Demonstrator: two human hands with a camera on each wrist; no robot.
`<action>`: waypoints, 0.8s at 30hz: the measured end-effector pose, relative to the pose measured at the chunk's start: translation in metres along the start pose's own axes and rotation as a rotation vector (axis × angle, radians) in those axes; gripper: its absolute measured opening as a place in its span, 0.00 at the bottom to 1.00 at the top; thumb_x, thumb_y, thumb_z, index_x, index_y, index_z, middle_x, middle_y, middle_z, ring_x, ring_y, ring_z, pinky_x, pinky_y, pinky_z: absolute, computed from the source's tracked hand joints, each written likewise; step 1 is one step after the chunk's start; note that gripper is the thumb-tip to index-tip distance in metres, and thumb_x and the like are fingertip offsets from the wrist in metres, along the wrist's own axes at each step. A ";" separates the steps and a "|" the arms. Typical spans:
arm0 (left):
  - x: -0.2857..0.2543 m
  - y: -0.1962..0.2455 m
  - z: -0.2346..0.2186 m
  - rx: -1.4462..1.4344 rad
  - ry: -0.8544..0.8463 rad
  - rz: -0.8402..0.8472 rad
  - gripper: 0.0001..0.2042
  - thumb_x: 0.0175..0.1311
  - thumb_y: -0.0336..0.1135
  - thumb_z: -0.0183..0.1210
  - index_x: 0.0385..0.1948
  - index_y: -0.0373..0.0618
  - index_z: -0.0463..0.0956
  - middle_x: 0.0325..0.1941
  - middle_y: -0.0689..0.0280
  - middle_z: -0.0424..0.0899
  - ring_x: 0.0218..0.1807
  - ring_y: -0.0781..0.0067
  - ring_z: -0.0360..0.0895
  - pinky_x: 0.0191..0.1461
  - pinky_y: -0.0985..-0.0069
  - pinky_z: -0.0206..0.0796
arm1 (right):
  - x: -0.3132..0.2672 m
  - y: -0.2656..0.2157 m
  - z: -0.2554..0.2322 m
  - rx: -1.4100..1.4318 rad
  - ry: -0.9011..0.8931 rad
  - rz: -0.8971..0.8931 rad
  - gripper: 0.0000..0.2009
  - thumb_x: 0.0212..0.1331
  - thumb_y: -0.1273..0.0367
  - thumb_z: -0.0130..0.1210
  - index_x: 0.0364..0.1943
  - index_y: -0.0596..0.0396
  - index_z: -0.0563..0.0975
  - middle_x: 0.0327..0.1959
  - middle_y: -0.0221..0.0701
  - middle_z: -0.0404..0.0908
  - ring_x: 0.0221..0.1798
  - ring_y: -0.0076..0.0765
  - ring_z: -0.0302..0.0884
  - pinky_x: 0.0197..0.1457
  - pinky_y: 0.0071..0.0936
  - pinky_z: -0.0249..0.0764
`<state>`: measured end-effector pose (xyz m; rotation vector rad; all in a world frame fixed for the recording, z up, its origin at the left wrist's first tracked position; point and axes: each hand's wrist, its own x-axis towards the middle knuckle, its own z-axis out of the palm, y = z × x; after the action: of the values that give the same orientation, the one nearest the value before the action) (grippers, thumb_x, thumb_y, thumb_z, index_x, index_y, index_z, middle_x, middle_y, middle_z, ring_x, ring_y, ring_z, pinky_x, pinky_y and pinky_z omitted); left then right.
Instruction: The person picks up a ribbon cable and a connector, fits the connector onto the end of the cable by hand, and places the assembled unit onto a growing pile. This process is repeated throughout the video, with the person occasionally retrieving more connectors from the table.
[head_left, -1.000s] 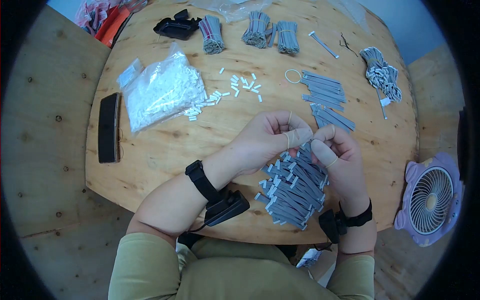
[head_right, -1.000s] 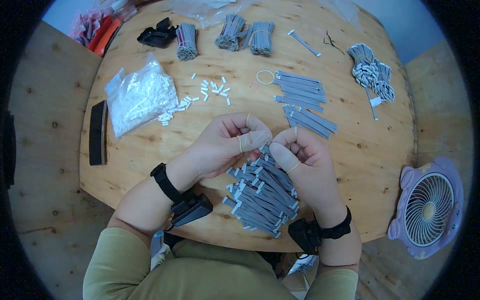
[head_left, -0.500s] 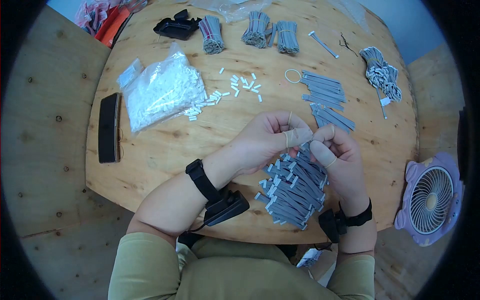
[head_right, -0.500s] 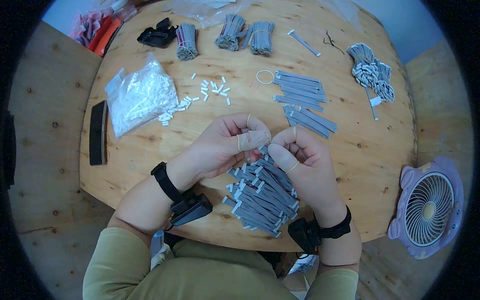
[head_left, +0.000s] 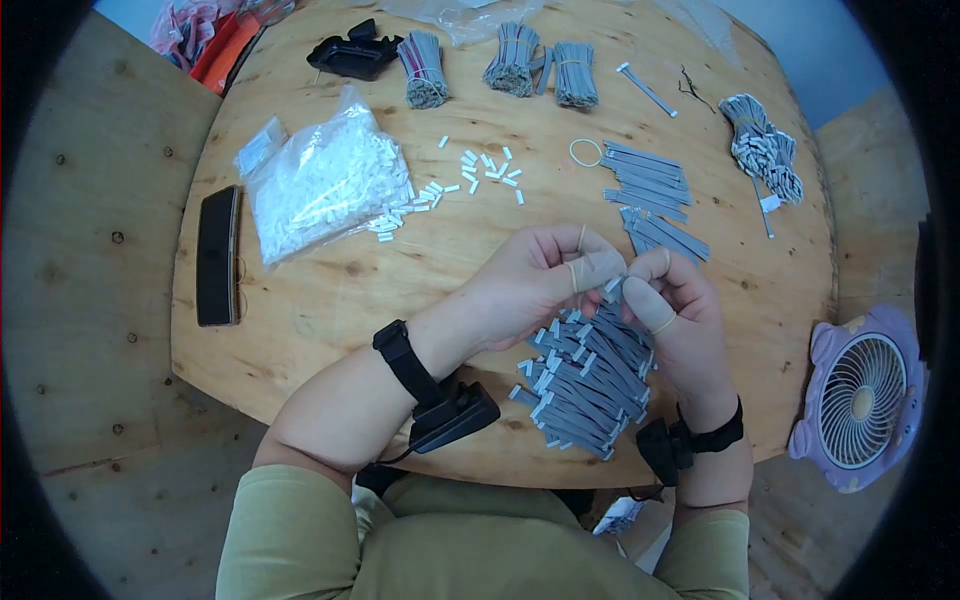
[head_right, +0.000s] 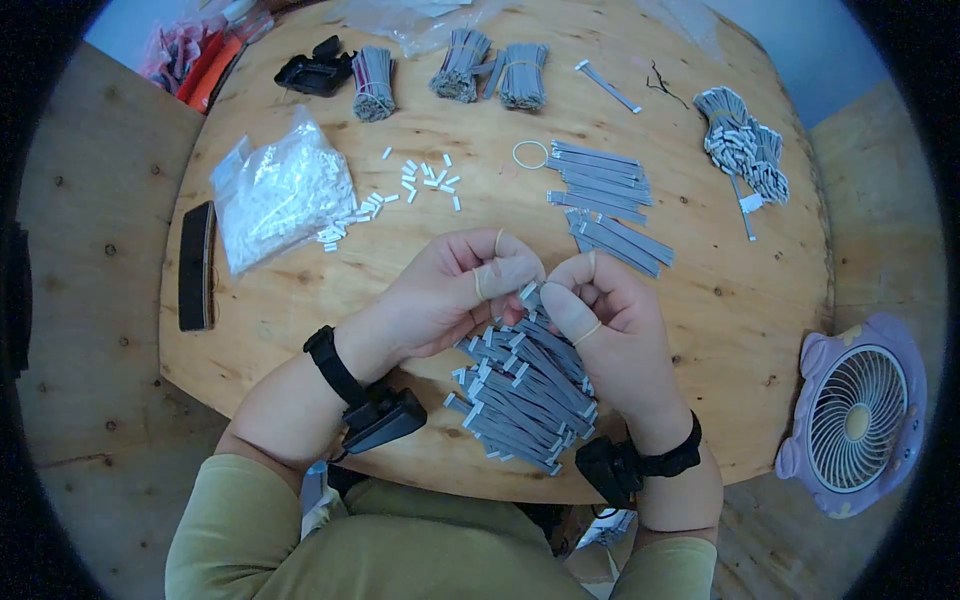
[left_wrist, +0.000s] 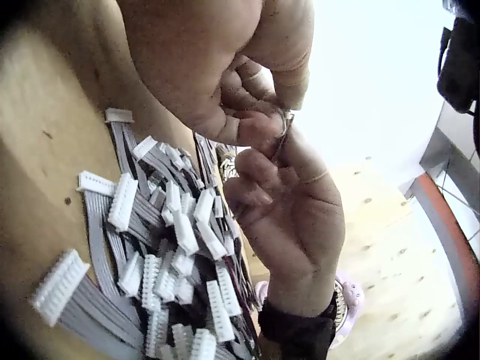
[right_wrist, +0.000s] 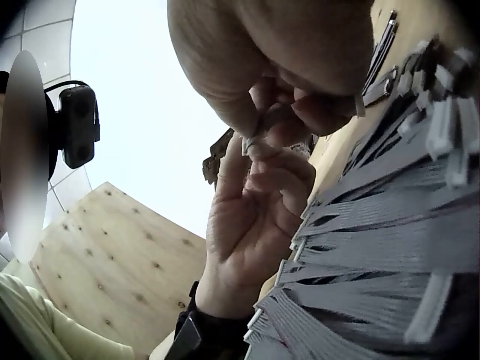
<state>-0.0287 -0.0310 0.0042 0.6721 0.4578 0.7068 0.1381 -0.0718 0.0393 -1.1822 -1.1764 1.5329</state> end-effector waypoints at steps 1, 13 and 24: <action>0.001 -0.001 0.002 0.012 0.026 0.014 0.07 0.56 0.34 0.54 0.31 0.41 0.72 0.26 0.69 0.74 0.25 0.85 0.70 0.27 0.89 0.63 | 0.000 -0.001 0.000 -0.005 0.002 0.007 0.04 0.53 0.71 0.50 0.28 0.56 0.69 0.23 0.22 0.71 0.26 0.13 0.65 0.30 0.12 0.62; -0.003 0.006 0.007 0.285 0.086 0.083 0.09 0.56 0.37 0.54 0.32 0.42 0.73 0.20 0.69 0.74 0.16 0.90 0.64 0.14 0.92 0.49 | 0.001 0.001 -0.001 0.015 0.021 0.081 0.04 0.52 0.72 0.51 0.30 0.56 0.70 0.23 0.21 0.70 0.25 0.13 0.65 0.30 0.11 0.62; 0.001 0.003 -0.001 -0.048 -0.017 -0.009 0.09 0.56 0.30 0.53 0.37 0.37 0.71 0.30 0.65 0.75 0.29 0.81 0.72 0.32 0.87 0.65 | 0.002 0.002 -0.003 0.024 -0.012 -0.081 0.04 0.52 0.71 0.51 0.27 0.56 0.69 0.27 0.22 0.65 0.26 0.14 0.64 0.31 0.12 0.62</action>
<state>-0.0299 -0.0286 0.0052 0.6298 0.4264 0.7009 0.1410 -0.0699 0.0367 -1.0982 -1.1966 1.4906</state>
